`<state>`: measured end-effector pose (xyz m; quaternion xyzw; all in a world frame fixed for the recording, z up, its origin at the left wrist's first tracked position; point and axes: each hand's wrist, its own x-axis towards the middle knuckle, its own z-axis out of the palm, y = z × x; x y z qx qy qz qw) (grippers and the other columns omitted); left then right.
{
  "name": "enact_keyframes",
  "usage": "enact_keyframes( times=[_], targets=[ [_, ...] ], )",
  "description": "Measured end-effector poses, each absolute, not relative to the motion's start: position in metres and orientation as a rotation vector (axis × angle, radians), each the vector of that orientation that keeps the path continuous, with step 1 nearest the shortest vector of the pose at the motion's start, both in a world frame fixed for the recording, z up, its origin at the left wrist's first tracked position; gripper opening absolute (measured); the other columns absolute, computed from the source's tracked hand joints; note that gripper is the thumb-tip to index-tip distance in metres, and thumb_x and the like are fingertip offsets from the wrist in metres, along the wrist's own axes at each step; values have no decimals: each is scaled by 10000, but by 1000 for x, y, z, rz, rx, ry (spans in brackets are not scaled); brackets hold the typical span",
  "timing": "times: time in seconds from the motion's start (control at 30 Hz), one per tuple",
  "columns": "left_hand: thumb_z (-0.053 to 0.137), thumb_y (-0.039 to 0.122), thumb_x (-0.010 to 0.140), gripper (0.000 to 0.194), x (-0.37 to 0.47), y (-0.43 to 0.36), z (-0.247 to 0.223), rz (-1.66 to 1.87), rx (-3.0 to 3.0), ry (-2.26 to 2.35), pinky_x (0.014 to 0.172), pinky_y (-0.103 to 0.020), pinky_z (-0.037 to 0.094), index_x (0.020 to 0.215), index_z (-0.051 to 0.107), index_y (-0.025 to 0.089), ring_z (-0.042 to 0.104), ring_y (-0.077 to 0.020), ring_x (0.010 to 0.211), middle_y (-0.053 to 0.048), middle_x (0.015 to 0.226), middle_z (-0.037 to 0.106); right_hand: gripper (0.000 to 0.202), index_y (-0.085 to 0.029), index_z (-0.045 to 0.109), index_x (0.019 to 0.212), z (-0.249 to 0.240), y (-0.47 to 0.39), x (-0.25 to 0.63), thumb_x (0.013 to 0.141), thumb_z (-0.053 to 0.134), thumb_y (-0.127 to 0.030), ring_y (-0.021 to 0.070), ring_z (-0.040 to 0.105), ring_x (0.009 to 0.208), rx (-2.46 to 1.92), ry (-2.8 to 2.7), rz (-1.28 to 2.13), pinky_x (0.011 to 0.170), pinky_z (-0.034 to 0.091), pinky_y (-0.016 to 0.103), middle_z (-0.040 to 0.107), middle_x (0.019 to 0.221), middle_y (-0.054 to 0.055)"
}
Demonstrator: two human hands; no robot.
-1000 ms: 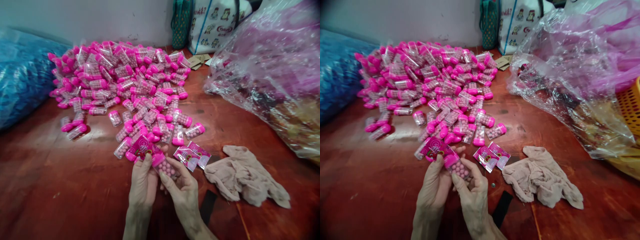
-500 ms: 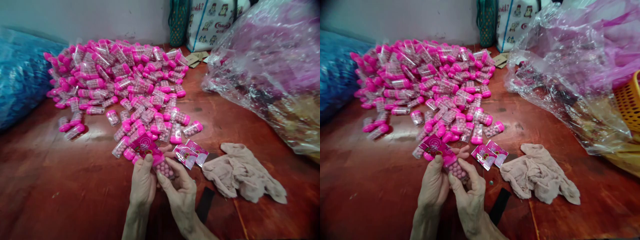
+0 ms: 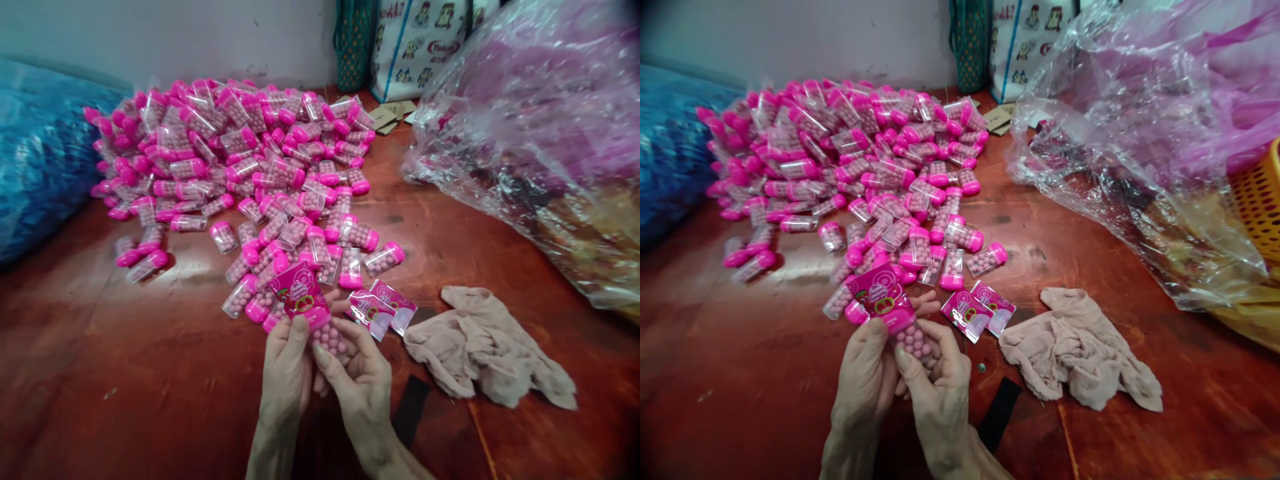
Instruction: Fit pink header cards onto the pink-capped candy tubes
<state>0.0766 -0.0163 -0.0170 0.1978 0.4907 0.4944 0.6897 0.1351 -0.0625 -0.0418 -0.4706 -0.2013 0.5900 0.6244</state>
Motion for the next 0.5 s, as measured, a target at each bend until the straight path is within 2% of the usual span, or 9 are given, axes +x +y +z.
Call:
enact_keyframes(
  times=[0.07, 0.17, 0.37, 0.5],
  targets=[
    [626, 349, 752, 269, 78, -18, -17, 1031, 474, 1059, 250, -150, 312, 925, 708, 161, 439, -40, 298, -113, 835, 716, 240, -202, 540, 1022, -38, -61, 136, 802, 632, -225, 55, 510, 411, -1065, -413, 1365, 398, 441, 159, 596, 655, -38],
    [613, 341, 767, 240, 78, -20, -20, 1031, 528, 1092, 228, -128, 236, 890, 710, 158, 351, -4, 256, -94, 780, 715, 199, -197, 535, 944, -35, -58, 137, 785, 650, -227, 54, 534, 435, -1013, -362, 1364, 417, 461, 163, 606, 730, -23],
    [594, 355, 781, 266, 74, -25, -25, 1048, 550, 1069, 238, -122, 247, 910, 701, 147, 377, -15, 284, -86, 774, 706, 191, -191, 533, 912, -37, -58, 134, 776, 663, -222, 42, 522, 399, -956, -350, 1382, 388, 441, 155, 612, 705, -31],
    [605, 383, 770, 308, 72, -26, -23, 1061, 524, 1084, 250, -116, 239, 920, 697, 130, 321, 0, 274, -80, 696, 695, 202, -191, 534, 941, -36, -55, 133, 783, 658, -213, 41, 530, 411, -961, -379, 1381, 409, 443, 153, 601, 673, -42]
  ],
)
